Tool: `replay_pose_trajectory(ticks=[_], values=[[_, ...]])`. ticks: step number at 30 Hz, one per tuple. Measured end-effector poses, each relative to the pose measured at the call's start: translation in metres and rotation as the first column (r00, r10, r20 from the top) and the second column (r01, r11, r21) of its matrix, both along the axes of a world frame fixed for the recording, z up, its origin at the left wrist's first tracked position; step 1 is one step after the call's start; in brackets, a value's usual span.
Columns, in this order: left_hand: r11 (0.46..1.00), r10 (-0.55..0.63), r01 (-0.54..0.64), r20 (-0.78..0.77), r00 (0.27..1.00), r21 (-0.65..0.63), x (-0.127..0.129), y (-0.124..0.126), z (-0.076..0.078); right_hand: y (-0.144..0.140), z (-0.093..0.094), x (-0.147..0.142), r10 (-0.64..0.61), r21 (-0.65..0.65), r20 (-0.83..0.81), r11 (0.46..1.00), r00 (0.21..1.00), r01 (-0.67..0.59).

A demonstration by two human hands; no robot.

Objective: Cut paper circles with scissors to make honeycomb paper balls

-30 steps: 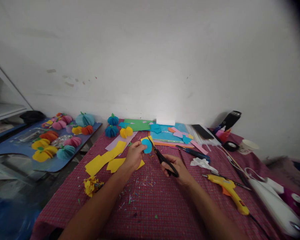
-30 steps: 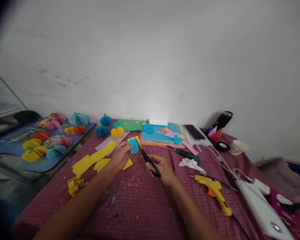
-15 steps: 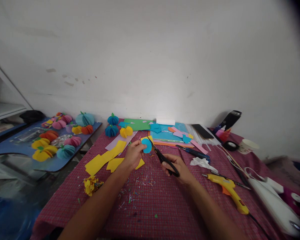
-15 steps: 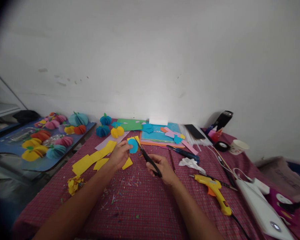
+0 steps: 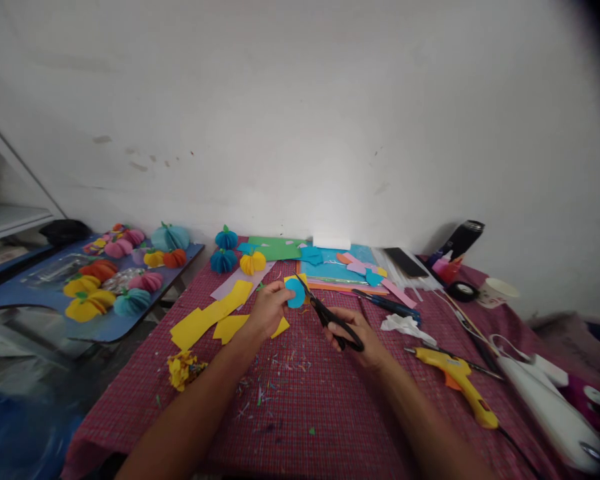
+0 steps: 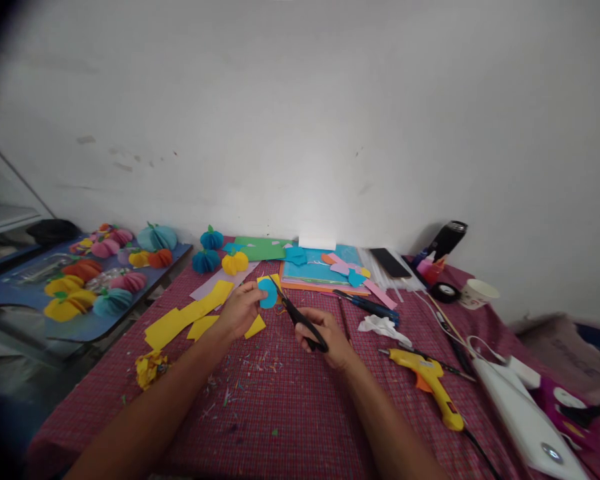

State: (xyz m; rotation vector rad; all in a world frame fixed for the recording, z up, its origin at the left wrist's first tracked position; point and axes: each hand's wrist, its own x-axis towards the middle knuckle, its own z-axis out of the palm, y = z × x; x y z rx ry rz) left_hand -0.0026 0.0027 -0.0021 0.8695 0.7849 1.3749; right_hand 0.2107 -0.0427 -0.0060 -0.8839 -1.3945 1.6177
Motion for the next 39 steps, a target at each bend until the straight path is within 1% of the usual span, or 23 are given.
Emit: replay_pose_trajectory(ticks=[5, 10, 13, 21, 29, 35, 39], values=[[1.0, -0.019, 0.019, 0.015, 1.0, -0.005, 0.003, -0.002, -0.001, -0.001, -0.002, -0.002, -0.032, -0.036, -0.006, 0.999, 0.999, 0.032], [1.0, -0.01, 0.01, 0.027, 1.0, -0.016, 0.005, -0.002, 0.003, -0.001, -0.001, -0.004, -0.035, -0.02, -0.026, 0.999, 0.999, 0.035], [1.0, -0.01, 0.011, 0.032, 0.999, -0.021, 0.005, -0.004, 0.004, -0.001, 0.0, -0.004, -0.044, -0.026, -0.009, 0.999, 0.999, 0.043], [1.0, -0.029, 0.029, 0.019, 0.999, -0.003, 0.004, -0.004, 0.002, -0.002, 0.008, -0.001, -0.014, -0.011, 0.048, 1.0, 0.999, 0.014], [1.0, -0.03, 0.03, 0.009, 1.0, -0.005, 0.002, -0.002, 0.003, -0.001, 0.007, 0.0, -0.009, 0.005, 0.059, 1.0, 0.998, 0.009], [0.997, -0.079, 0.079, -0.002, 0.997, -0.016, -0.002, -0.001, 0.003, -0.001, 0.01, 0.003, 0.022, 0.034, 0.083, 0.999, 0.996, -0.025], [0.997, -0.082, 0.082, -0.009, 0.997, -0.007, -0.003, 0.0, 0.003, -0.001, 0.011, 0.004, 0.034, 0.04, 0.087, 0.998, 0.996, -0.038]])
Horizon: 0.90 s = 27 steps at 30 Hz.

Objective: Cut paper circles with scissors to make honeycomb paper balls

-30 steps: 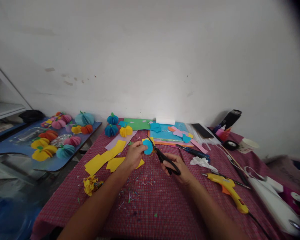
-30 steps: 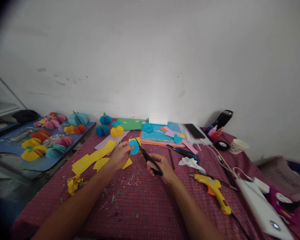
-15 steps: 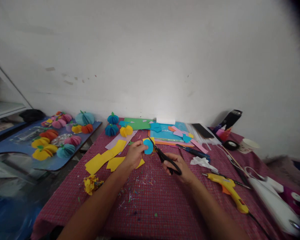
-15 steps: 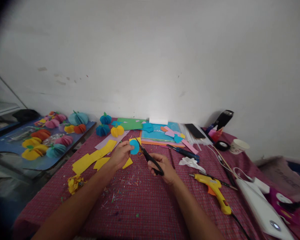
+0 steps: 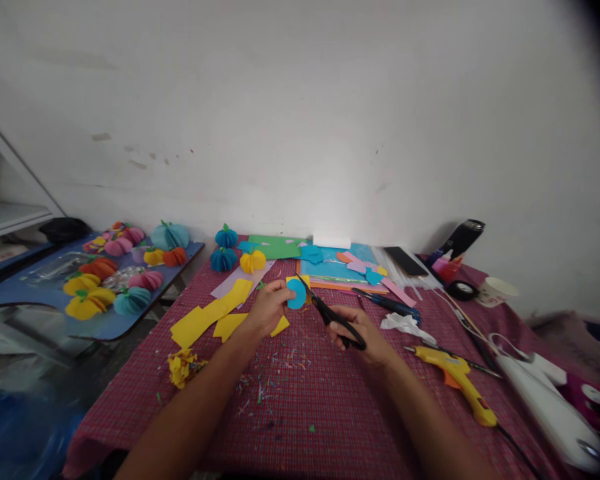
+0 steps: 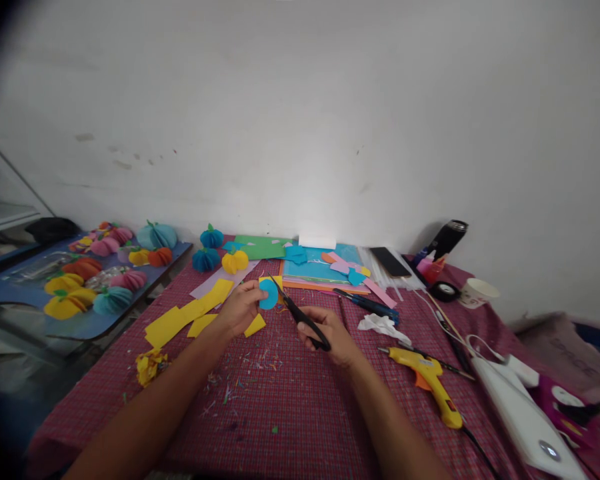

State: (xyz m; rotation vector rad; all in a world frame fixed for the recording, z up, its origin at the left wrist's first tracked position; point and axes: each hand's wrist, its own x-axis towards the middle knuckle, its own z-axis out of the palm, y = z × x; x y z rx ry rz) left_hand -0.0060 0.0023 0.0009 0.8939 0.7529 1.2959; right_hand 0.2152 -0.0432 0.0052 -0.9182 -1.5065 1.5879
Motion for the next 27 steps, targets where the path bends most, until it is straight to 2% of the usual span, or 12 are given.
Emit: replay_pose_trajectory(ticks=[7, 15, 27], values=[[0.999, -0.011, 0.01, -0.029, 1.0, -0.034, -0.0017, 0.0007, 0.0006, 0.0014, -0.0026, 0.003, -0.005, -0.018, -0.013, 1.0, 1.0, 0.005], [0.999, -0.033, 0.033, -0.075, 0.997, -0.005, -0.0007, -0.0004, -0.0004, 0.0006, -0.0072, -0.0003, -0.022, -0.05, -0.059, 0.999, 0.998, 0.019], [0.999, -0.035, 0.034, -0.078, 0.996, -0.008, -0.0022, 0.0007, -0.0003, 0.0004, -0.0037, 0.0019, -0.002, -0.039, -0.049, 0.999, 0.999, 0.0]])
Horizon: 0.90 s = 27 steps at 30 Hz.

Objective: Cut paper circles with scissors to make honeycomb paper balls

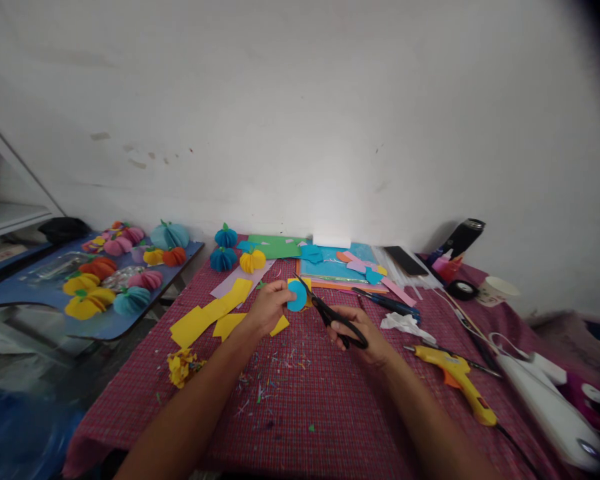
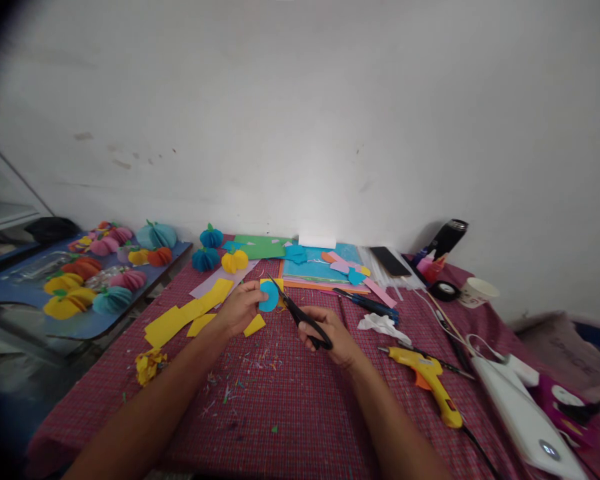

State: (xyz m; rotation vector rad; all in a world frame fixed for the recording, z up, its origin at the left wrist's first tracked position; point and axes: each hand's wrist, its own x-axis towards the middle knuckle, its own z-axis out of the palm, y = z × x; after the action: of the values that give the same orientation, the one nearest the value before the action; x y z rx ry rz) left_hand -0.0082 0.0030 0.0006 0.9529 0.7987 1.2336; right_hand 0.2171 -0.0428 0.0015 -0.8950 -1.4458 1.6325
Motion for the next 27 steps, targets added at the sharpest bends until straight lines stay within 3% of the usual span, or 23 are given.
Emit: replay_pose_trajectory(ticks=[27], values=[[0.999, -0.032, 0.032, 0.018, 0.999, -0.042, -0.0029, -0.0016, 0.0075, 0.0021, -0.003, 0.0049, 0.045, 0.011, -0.015, 0.999, 0.999, -0.045]])
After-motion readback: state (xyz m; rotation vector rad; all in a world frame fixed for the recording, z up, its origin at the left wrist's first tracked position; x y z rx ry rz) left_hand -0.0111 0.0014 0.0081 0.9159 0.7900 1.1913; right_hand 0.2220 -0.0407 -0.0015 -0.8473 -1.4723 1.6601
